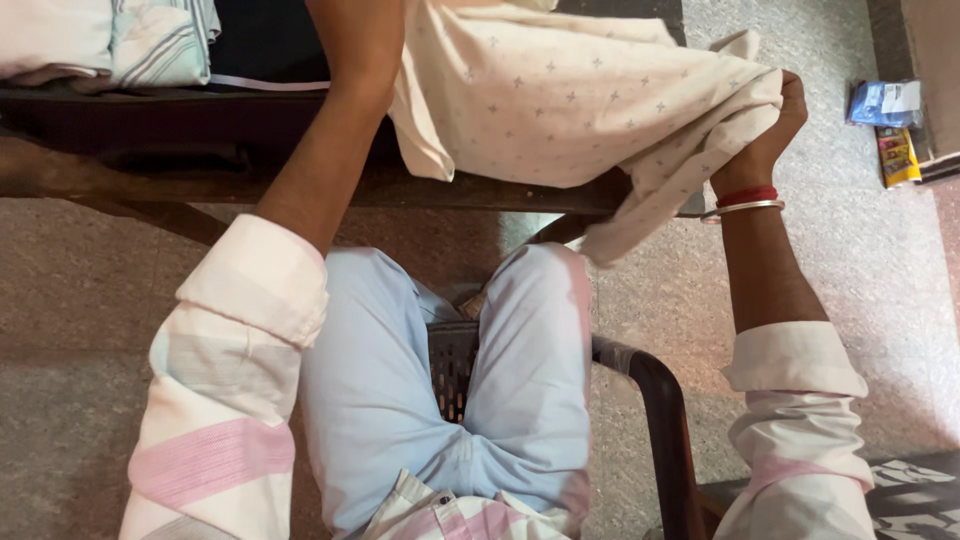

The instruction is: The person unzips a purple suitcase on a wooden bench, opens it to reveal folded clothes, and then picks up and unfolds a yellow t-shirt and a white patterned shirt to rearrange them.

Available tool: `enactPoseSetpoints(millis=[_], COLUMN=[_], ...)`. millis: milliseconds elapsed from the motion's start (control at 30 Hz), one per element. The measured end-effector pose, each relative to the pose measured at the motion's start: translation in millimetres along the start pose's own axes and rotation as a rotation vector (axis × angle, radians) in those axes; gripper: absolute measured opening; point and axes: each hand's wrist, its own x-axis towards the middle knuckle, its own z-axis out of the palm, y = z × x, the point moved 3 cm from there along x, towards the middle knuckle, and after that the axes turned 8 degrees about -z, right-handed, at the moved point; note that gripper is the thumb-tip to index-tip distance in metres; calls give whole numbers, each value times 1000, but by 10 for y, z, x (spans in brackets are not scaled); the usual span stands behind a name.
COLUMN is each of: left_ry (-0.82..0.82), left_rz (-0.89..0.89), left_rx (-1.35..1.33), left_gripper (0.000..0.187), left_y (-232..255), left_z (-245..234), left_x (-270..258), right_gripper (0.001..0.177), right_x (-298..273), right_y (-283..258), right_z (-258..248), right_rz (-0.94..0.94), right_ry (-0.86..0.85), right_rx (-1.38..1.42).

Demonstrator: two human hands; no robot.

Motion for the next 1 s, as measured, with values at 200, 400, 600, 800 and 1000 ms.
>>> enactPoseSetpoints(millis=[200,400,600,800,1000], left_ry=[-213,-673,-840,-877,-1147], left_rz=[161,481,260,83,131], left_rx=[-25,352,856,814,475], left_gripper=[14,43,33,84,137], left_y=[209,445,-138,-258,307], left_z=[-65,69,331,392,771], left_x=[-366,-951,-1422,-1394,-1773], right_gripper=[22,28,33,30,33], right_x=[-84,52,92,4,-191], right_y=[-78,-22,-232,-604,-790], right_z=[65,23,287,709,1479], right_rz=[159,153,194,7,-299], right_ry=[46,26,-23,-14,9], right_rx=[238,375,456,368,155])
